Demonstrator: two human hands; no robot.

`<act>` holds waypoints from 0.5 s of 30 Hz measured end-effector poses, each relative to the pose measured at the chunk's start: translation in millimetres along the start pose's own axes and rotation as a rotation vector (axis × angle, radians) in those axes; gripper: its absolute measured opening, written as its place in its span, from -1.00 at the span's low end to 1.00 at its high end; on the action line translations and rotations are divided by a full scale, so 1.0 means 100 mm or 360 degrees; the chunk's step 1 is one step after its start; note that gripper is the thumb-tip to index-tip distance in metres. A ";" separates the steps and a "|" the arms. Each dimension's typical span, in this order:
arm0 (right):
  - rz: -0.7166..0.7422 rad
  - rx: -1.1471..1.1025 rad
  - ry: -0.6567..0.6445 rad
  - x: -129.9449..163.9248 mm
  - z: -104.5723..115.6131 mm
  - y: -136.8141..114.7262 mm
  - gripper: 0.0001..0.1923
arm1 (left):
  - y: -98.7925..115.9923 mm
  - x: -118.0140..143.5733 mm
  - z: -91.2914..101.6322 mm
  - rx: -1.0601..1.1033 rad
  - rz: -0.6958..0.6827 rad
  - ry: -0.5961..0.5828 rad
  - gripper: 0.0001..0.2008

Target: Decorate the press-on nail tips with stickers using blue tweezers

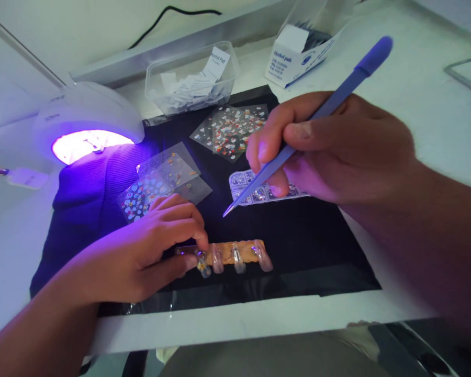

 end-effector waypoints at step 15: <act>0.0004 -0.0001 -0.0047 0.01 0.01 -0.01 -0.74 | 0.01 0.00 0.00 0.0035 -0.0004 0.0050 -0.84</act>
Point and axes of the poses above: each hand's wrist, its own x-axis away from the middle knuckle, its own z-axis out of the back of the hand, y = z × x, the point moved 1 cm from there along -x, towards the middle knuckle, and after that the axes turned 15 degrees about z, right-handed, at the moved point
